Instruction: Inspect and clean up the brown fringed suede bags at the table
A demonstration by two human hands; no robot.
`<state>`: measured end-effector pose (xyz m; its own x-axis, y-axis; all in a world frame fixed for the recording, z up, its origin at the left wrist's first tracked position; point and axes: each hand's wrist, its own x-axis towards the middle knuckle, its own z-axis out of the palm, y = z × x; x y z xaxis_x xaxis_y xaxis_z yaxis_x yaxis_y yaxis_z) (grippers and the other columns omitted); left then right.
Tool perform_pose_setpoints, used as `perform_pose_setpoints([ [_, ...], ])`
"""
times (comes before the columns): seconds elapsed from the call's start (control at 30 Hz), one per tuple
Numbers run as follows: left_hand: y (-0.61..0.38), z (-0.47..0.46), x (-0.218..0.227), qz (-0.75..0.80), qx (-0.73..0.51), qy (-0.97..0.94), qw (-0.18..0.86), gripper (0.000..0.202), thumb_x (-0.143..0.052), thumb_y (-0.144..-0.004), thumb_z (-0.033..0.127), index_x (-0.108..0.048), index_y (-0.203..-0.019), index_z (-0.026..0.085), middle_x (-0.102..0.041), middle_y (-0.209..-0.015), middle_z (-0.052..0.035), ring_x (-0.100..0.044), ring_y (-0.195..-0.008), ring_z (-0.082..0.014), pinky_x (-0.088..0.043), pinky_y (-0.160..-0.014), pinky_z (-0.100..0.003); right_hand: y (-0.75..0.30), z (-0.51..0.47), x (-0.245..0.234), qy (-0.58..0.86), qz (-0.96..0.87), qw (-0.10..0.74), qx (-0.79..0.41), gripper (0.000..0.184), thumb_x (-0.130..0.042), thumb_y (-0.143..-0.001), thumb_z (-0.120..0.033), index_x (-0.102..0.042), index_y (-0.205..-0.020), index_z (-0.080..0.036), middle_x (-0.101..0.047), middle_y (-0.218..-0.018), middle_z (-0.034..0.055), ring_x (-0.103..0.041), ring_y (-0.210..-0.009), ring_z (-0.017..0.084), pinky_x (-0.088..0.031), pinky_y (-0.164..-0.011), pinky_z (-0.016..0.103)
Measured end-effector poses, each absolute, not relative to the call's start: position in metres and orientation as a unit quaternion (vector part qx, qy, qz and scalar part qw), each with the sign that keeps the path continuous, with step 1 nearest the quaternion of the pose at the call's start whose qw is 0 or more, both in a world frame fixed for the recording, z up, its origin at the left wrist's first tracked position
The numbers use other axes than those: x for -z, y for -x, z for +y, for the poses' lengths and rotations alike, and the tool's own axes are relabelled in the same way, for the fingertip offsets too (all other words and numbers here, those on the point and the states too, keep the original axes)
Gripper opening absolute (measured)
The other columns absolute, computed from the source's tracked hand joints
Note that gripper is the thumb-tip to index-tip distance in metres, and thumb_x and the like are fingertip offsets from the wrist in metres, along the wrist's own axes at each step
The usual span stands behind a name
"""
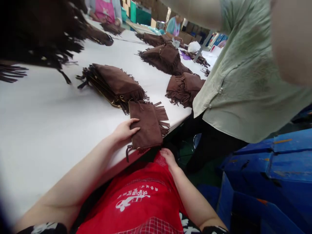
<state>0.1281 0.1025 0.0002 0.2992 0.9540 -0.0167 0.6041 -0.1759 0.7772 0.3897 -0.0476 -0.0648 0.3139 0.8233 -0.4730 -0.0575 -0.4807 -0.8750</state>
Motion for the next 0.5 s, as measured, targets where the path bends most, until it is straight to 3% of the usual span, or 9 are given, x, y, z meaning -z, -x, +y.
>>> perform_pose_setpoints([
  [0.07,-0.128,0.103,0.001,0.537,-0.249,-0.723,0.356,0.052,-0.065,-0.08,0.043,-0.056,-0.13,0.029,-0.067,-0.122,-0.0035,-0.063,-0.107,-0.0229,-0.049,-0.096,-0.035,-0.389,-0.036,0.05,0.645,-0.304,0.507,-0.484,0.044,-0.075,-0.051,-0.022,-0.069,-0.095,-0.023,-0.075,-0.103,0.0029,-0.065,-0.105,0.022,-0.044,-0.1,0.037],
  [0.13,-0.127,0.104,0.003,0.536,-0.25,-0.721,0.361,0.053,-0.065,-0.08,0.044,-0.056,-0.13,0.03,-0.067,-0.121,-0.0035,-0.063,-0.107,-0.0231,-0.049,-0.096,-0.035,-0.377,-0.025,0.035,0.58,-0.334,0.545,-0.505,0.052,-0.077,-0.054,-0.02,-0.067,-0.105,-0.024,-0.072,-0.113,0.0038,-0.062,-0.112,0.024,-0.043,-0.103,0.038],
  [0.27,-0.125,0.104,0.006,0.531,-0.269,-0.717,0.363,0.053,-0.064,-0.081,0.042,-0.056,-0.131,0.028,-0.067,-0.121,-0.0047,-0.064,-0.106,-0.0223,-0.05,-0.096,-0.035,-0.345,-0.013,0.019,0.51,-0.32,0.532,-0.596,0.043,-0.078,-0.059,-0.021,-0.069,-0.101,-0.019,-0.074,-0.107,0.0057,-0.067,-0.102,0.025,-0.048,-0.096,0.039],
  [0.5,-0.123,0.102,0.001,0.524,-0.274,-0.725,0.354,0.061,-0.065,-0.08,0.043,-0.049,-0.137,0.027,-0.063,-0.128,-0.0047,-0.061,-0.113,-0.022,-0.048,-0.1,-0.034,-0.332,-0.014,0.023,0.51,-0.266,0.501,-0.646,0.036,-0.077,-0.056,-0.018,-0.072,-0.091,-0.016,-0.076,-0.094,0.0065,-0.07,-0.09,0.025,-0.052,-0.085,0.037],
])
